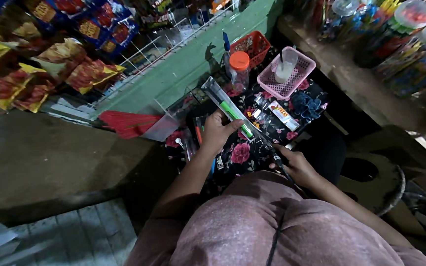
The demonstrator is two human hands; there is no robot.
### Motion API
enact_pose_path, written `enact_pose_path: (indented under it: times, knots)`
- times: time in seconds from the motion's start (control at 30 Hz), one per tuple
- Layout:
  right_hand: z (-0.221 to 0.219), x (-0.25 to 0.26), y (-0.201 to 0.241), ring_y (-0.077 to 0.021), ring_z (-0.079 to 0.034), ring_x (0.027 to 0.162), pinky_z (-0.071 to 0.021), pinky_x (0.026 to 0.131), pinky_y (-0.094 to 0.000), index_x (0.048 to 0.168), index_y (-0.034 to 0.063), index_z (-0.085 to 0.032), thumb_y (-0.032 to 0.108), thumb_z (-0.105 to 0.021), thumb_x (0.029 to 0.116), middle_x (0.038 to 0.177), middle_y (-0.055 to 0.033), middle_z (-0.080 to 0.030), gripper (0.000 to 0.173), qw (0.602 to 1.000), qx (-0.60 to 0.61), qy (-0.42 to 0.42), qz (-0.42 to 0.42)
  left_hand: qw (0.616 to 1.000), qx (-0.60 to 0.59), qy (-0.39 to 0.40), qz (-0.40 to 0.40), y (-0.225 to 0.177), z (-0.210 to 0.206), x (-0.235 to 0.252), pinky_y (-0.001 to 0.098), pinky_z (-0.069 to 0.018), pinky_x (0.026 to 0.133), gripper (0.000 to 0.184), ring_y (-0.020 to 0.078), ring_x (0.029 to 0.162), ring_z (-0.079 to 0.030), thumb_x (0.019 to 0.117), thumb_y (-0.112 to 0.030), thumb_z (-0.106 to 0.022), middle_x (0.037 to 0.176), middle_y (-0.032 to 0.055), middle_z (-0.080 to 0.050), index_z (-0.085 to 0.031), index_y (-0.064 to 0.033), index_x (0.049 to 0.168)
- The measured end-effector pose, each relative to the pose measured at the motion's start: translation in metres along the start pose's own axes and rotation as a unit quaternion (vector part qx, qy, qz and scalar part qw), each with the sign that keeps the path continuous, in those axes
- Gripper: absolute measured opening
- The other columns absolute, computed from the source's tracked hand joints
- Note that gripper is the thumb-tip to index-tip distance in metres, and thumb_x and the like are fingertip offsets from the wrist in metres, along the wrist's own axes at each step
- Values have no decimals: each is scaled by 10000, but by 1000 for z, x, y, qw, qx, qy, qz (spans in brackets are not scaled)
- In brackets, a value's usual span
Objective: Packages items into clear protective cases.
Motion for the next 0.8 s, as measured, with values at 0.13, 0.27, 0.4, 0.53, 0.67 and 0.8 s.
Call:
enact_pose_path:
  times: [0.13, 0.27, 0.4, 0.53, 0.67, 0.8]
  knots:
    - [6, 5, 9, -278, -710, 867, -581, 803, -522, 1409, -6, -526, 444, -639, 979, 993, -151, -715, 632, 998, -48, 25, -40, 999, 32, 40, 11, 7, -11, -5, 259, -604, 809, 302, 31, 851, -691, 839, -11, -763, 926, -49, -714, -625, -39, 1105]
    - [8, 9, 15, -317, -699, 904, -560, 829, -560, 1464, 22, -486, 382, -682, 961, 1036, -171, -705, 649, 996, -58, 20, -70, 998, 4, 61, 8, 10, -21, -11, 231, -596, 785, 267, 9, 819, -681, 848, -17, -759, 894, -84, -708, -624, -79, 1070]
    - [3, 7, 12, -280, -711, 920, -571, 839, -529, 1470, 22, -473, 466, -640, 965, 1043, -141, -721, 693, 997, -41, 24, -65, 997, -32, 69, -12, 9, -21, -12, 222, -596, 788, 287, 1, 824, -682, 847, -74, -787, 902, -105, -709, -629, -111, 1083]
    - [1, 4, 15, -288, -700, 877, -566, 795, -526, 1444, -10, -495, 507, -620, 963, 1001, -154, -711, 717, 998, -44, 12, -44, 995, -59, 73, -17, 8, -23, -14, 218, -596, 803, 300, -3, 839, -686, 840, -107, -805, 915, -117, -715, -633, -132, 1083]
    - [1, 3, 16, -284, -709, 890, -570, 804, -520, 1429, -13, -508, 515, -616, 960, 1009, -147, -721, 714, 999, -40, 6, -33, 993, -77, 87, -30, 6, -25, -14, 208, -588, 816, 291, -14, 853, -682, 848, -161, -817, 919, -129, -718, -641, -156, 1080]
    - [4, 1, 18, -282, -708, 882, -572, 794, -518, 1434, -7, -500, 482, -627, 969, 1005, -149, -717, 687, 998, -36, 15, -39, 993, -66, 95, -28, 3, -26, -17, 153, -570, 777, 225, -49, 821, -668, 878, -203, -798, 896, -161, -709, -655, -204, 1052]
Point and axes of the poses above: each hand's wrist, its own x-axis towards the middle knuckle, its own z-axis out of the back of the hand, y = z × x, the point moved 6 cm from there along x, towards the middle knuckle
